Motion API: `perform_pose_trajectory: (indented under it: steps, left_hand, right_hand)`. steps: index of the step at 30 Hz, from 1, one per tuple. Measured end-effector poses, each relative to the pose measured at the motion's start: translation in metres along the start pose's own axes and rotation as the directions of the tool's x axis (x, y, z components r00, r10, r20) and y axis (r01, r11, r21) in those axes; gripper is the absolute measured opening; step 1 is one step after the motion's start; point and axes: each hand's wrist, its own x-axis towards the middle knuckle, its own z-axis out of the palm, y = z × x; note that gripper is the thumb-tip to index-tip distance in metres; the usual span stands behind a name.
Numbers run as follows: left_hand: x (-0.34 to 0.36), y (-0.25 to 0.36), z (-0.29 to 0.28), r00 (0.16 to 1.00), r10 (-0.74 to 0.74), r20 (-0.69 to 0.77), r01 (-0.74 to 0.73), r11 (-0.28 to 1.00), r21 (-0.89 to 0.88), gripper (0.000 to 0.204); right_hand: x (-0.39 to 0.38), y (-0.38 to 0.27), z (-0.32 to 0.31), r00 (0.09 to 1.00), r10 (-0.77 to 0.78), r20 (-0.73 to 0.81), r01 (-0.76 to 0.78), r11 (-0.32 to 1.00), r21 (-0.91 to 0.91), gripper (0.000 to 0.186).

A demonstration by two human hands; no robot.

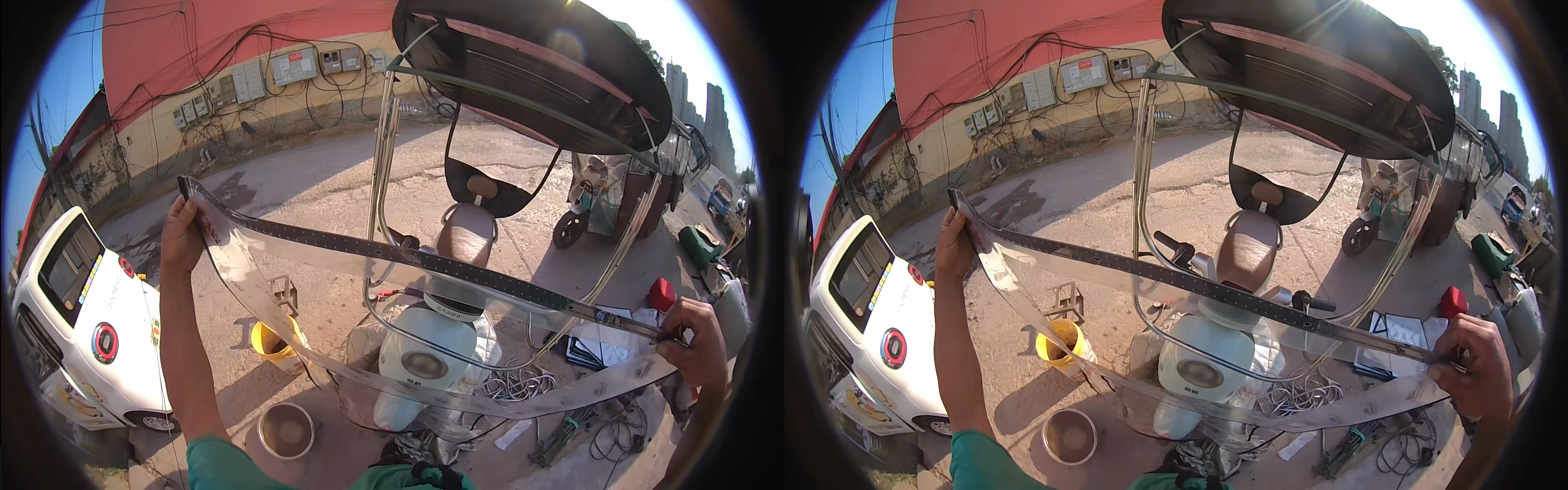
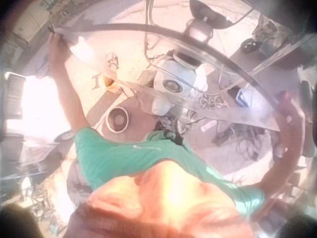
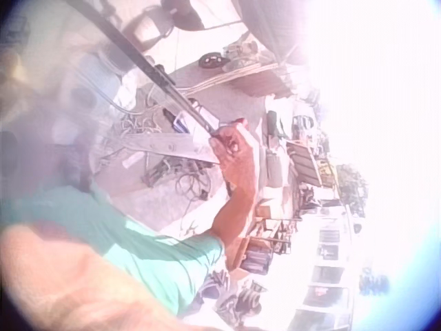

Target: The person removes a pink canopy from a scooter, then installs a transparent plastic windshield onto the scooter's frame by hand, aligning and securing it along the top and sides. The person also handles metal hooks and other parts on the ground.

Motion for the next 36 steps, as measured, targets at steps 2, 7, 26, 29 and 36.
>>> perform_pose_trajectory:
  steps: [2, 7, 26, 29, 36]
  left_hand:
    - [-0.055, 0.041, -0.025, 0.965, 0.040, -0.259, -0.035, 0.999, 0.024, 0.005]
    - [-0.190, 0.146, -0.095, 0.984, 0.115, -0.139, -0.072, 0.956, 0.286, 0.013]
    - [-0.372, 0.449, -0.078, 0.861, 0.366, -0.353, 0.138, 0.501, 0.854, 0.017]
    - [-0.366, 0.416, -0.034, 0.870, 0.287, -0.401, 0.301, 0.335, 0.893, 0.028]
    - [-0.355, 0.282, 0.030, 0.916, 0.074, -0.394, 0.391, 0.057, 0.919, 0.025]
  right_hand:
    - [0.008, -0.011, 0.018, 0.996, -0.053, 0.069, 0.051, 0.998, 0.022, 0.022]
    - [0.013, -0.063, 0.044, 0.919, -0.130, 0.372, 0.110, 0.991, 0.076, 0.025]
    - [0.096, -0.239, 0.419, 0.815, -0.429, 0.390, 0.351, 0.900, 0.257, 0.031]
    - [0.091, -0.315, 0.447, 0.671, -0.502, 0.545, 0.171, 0.820, 0.546, 0.044]
    - [0.059, -0.481, 0.395, 0.329, -0.703, 0.630, -0.342, 0.533, 0.774, 0.088]
